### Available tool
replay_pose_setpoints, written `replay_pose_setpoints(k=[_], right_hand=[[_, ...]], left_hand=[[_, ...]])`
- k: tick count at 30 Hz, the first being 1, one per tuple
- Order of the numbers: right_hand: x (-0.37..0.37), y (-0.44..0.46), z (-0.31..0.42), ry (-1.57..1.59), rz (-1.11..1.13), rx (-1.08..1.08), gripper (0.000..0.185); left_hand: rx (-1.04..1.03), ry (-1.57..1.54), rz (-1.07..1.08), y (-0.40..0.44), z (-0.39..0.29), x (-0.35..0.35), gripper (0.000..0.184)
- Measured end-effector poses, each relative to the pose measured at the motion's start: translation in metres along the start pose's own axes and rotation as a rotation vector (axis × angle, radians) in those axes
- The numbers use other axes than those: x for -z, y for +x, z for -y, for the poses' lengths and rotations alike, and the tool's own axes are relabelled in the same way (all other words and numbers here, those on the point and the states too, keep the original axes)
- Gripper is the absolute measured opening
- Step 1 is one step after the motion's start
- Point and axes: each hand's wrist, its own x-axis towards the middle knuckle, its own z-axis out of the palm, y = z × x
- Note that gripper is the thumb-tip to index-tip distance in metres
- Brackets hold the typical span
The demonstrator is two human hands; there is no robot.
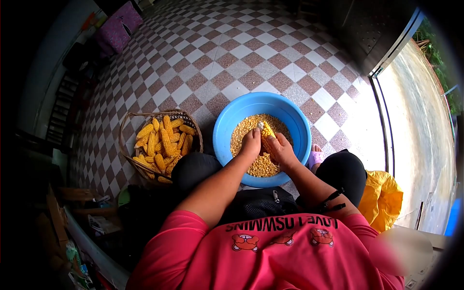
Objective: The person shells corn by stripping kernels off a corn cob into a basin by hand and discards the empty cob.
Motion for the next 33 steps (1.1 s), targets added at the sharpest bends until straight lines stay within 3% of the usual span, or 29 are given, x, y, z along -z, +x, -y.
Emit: replay_pose_setpoints(k=[1,3,4,6,7,14,17,19,20,22,23,24,26,33], right_hand=[[0.0,0.001,0.0,0.0,0.0,0.001,0.033],[0.0,0.006,-0.003,-0.241,-0.116,0.139,0.043],[0.001,0.009,-0.011,-0.239,-0.118,0.139,0.043],[0.0,0.013,-0.023,-0.624,-0.242,0.426,0.048],[0.001,0.009,-0.02,-0.674,-0.215,0.375,0.049],[0.003,0.01,-0.019,-0.514,-0.131,0.287,0.05],[0.003,0.011,-0.017,-0.425,-0.124,0.225,0.048],[0.001,0.009,-0.015,-0.408,-0.173,0.334,0.05],[0.0,0.007,-0.013,-0.407,-0.173,0.334,0.05],[-0.001,0.002,-0.009,-0.665,-0.205,0.387,0.054],[-0.002,0.001,-0.009,-0.664,-0.205,0.386,0.054],[-0.003,0.0,-0.009,-0.718,-0.208,0.417,0.055],[-0.003,0.0,-0.01,-0.772,-0.209,0.446,0.057],[0.007,0.015,-0.026,-0.636,-0.12,0.477,0.058]], left_hand=[[-0.001,0.0,0.0,-0.005,-0.011,0.004,0.056],[0.236,-0.299,0.156,-0.016,-0.034,0.011,0.059],[0.236,-0.297,0.158,-0.019,-0.039,0.012,0.059],[0.302,-0.285,0.25,-0.022,-0.045,0.013,0.061],[0.311,-0.254,0.27,-0.02,-0.041,0.014,0.062],[0.065,0.007,0.082,-0.004,-0.012,0.005,0.058],[0.127,-0.14,0.124,-0.002,-0.009,0.005,0.058],[0.362,-0.389,0.234,-0.018,-0.043,0.015,0.061],[0.362,-0.388,0.234,-0.018,-0.043,0.015,0.061],[0.334,-0.301,0.214,-0.017,-0.042,0.013,0.064],[0.182,-0.213,0.146,-0.01,-0.022,0.005,0.067],[0.182,-0.212,0.146,-0.011,-0.022,0.003,0.067],[-0.015,-0.093,0.027,-0.012,-0.021,0.002,0.065],[0.031,0.043,0.015,-0.01,-0.018,0.003,0.057]])
